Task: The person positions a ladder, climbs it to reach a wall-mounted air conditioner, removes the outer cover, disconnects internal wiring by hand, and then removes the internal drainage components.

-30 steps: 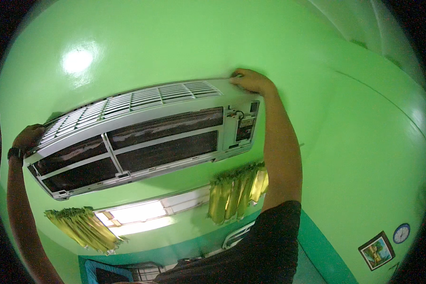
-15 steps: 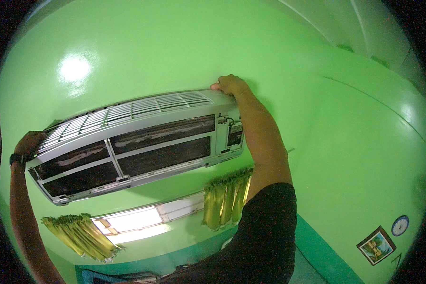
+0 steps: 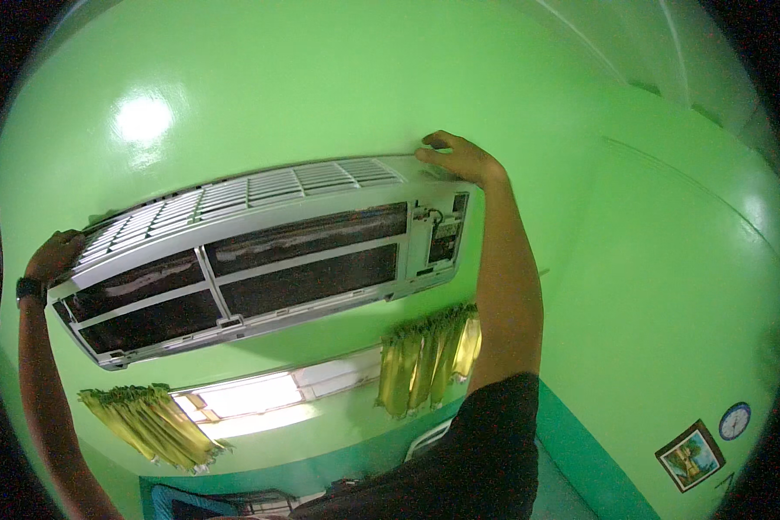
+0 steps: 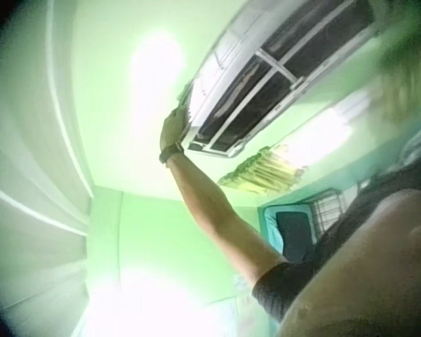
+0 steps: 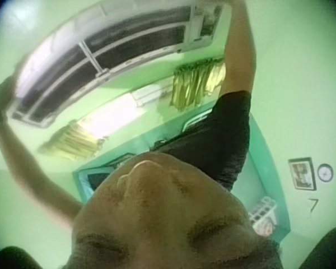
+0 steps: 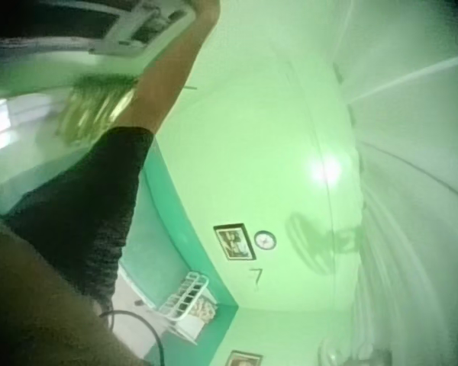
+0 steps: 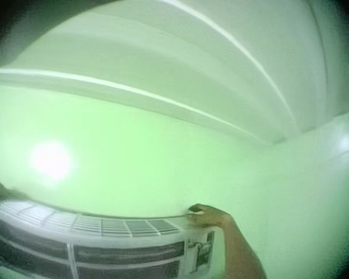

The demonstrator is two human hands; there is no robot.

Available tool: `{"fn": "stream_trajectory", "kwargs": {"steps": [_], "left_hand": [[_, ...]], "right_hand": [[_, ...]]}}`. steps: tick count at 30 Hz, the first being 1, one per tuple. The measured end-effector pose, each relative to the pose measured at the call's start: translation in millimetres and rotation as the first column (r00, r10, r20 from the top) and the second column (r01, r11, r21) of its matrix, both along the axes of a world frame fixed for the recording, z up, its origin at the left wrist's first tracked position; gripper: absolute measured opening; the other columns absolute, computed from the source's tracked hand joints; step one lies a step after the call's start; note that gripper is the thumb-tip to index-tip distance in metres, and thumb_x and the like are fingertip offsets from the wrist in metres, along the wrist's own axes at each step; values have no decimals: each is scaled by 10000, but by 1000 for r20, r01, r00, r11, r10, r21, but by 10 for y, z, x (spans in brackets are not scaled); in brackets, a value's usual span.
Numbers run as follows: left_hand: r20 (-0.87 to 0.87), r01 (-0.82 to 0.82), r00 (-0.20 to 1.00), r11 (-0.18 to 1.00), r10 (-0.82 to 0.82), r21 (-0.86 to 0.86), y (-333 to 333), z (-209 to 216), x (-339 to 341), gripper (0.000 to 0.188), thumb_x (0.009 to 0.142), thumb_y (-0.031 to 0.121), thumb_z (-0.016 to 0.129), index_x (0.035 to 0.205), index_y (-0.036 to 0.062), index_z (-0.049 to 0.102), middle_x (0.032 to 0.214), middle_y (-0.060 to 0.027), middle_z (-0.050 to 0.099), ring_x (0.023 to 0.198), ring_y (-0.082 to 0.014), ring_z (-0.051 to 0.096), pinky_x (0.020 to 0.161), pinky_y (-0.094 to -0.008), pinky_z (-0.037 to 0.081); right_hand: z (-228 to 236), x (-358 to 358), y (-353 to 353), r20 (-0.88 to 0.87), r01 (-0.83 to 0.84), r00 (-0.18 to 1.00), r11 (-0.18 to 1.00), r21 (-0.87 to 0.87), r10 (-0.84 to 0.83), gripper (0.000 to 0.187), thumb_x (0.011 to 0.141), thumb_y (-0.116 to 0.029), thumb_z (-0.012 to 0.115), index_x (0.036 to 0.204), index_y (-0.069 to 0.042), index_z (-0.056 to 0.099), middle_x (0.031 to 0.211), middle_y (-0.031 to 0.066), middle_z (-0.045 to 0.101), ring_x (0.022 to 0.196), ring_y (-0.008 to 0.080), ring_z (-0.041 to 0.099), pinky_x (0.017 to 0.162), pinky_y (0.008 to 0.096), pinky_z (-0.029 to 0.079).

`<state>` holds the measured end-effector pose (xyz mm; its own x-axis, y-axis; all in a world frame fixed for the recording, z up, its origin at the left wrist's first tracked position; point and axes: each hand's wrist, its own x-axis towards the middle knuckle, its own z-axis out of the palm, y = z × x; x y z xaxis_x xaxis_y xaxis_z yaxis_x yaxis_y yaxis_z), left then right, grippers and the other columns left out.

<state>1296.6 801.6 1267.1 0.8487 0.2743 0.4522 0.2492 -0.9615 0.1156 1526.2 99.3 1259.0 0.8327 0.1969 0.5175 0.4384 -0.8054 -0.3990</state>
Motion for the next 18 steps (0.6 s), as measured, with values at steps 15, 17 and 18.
{"fn": "stream_trajectory", "kwargs": {"steps": [15,17,18], "left_hand": [[-10,30,999,998,-31,-57,791,-52,236,472,1004,442,532,1279,70,630,1269,-191,519,1074,-342,610,970,-429,476],[139,-35,990,926,-19,376,1070,103,135,453,1004,394,579,1282,40,626,1315,-190,547,1161,-347,607,1026,-418,460],[178,23,979,912,-104,409,870,148,206,438,1006,361,592,1287,26,621,1324,-187,570,1201,-337,597,1048,-409,447]], "right_hand": [[-3196,35,104,66,-67,885,-13,998,461,1038,890,-815,438,1611,-134,132,1608,184,259,1441,377,336,1145,584,336],[-3253,-10,434,260,-165,835,-230,959,484,1037,876,-820,460,1603,-139,169,1600,139,282,1432,348,349,1143,584,340],[-3207,-42,537,250,-150,838,-236,960,486,1037,876,-820,460,1603,-139,169,1600,139,282,1432,348,349,1143,584,340]]}}
